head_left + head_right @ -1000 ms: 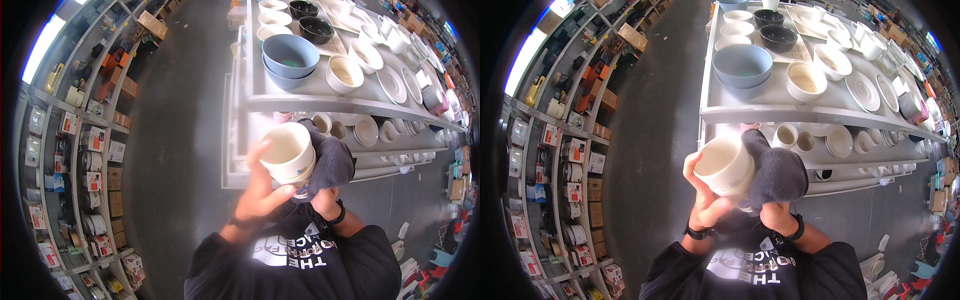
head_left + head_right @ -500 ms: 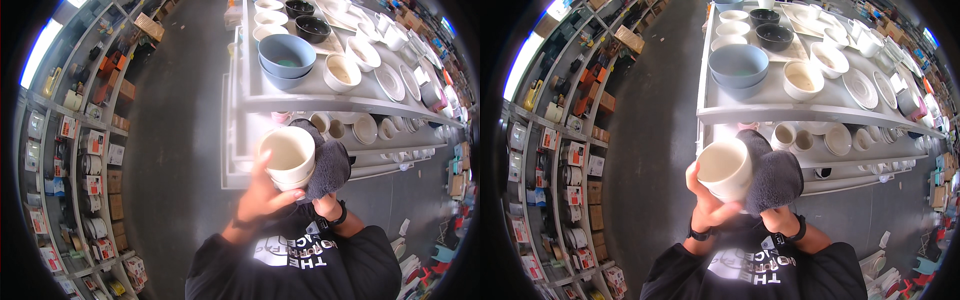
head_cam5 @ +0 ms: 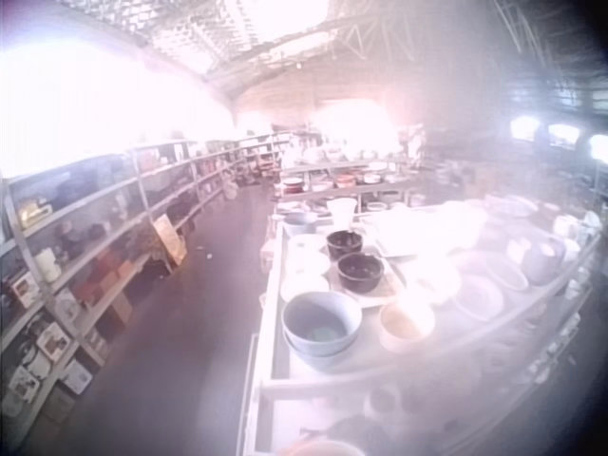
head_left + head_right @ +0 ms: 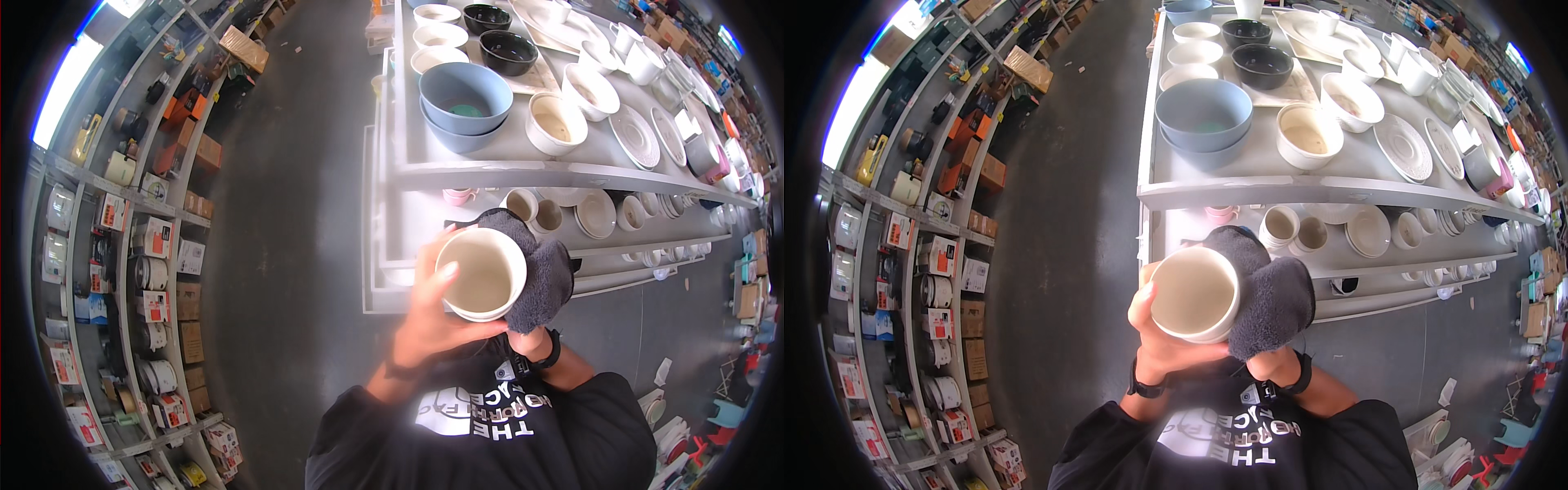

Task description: The person picks up mugs, bowls, and plates from a shelf one at a time, wipes them with a cloth, and returns them to the shelf.

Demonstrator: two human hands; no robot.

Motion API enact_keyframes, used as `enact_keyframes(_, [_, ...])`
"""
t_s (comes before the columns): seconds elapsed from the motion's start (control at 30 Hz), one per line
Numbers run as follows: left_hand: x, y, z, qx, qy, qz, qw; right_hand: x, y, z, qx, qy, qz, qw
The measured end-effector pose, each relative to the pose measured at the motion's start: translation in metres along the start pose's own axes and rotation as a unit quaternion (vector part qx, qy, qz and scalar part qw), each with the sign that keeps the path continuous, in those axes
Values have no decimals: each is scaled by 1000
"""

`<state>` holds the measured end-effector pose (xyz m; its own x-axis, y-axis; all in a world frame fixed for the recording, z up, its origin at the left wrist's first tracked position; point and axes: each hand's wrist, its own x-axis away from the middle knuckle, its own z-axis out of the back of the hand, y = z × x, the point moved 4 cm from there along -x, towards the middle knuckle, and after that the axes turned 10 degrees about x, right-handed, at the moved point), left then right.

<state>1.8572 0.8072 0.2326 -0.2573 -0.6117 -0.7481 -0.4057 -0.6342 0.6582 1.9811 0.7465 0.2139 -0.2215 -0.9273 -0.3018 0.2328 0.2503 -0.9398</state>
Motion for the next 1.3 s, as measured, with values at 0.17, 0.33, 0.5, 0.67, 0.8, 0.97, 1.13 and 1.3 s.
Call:
enact_keyframes(0.17, [4, 4, 4, -2, -20, 21, 1000, -10, -1, 2, 52, -24, 18, 998])
enact_keyframes(0.33, [1, 6, 10, -15, -50, 80, 995, -10, -7, 2, 87, -31, 28, 995])
enact_keyframes(0.5, [3, 8, 9, 5, -68, 50, 996, -11, -12, 9, 140, -27, 25, 989])
enact_keyframes(0.67, [-2, 17, 10, -60, -88, -46, 993, -18, -14, 11, 254, 13, 9, 967])
enact_keyframes(0.8, [5, -1, 23, -69, -105, -1, 992, -19, 8, 8, 211, 73, 21, 975])
enact_keyframes(0.97, [45, -44, 59, -172, -115, 167, 964, -37, -14, 10, 511, -2, 136, 849])
enact_keyframes(1.13, [70, -95, 82, -209, -71, 272, 937, -30, -14, 34, 511, 66, 110, 850])
enact_keyframes(1.3, [78, -139, 81, -174, -11, 291, 941, -7, 24, 63, 549, 26, 27, 835])
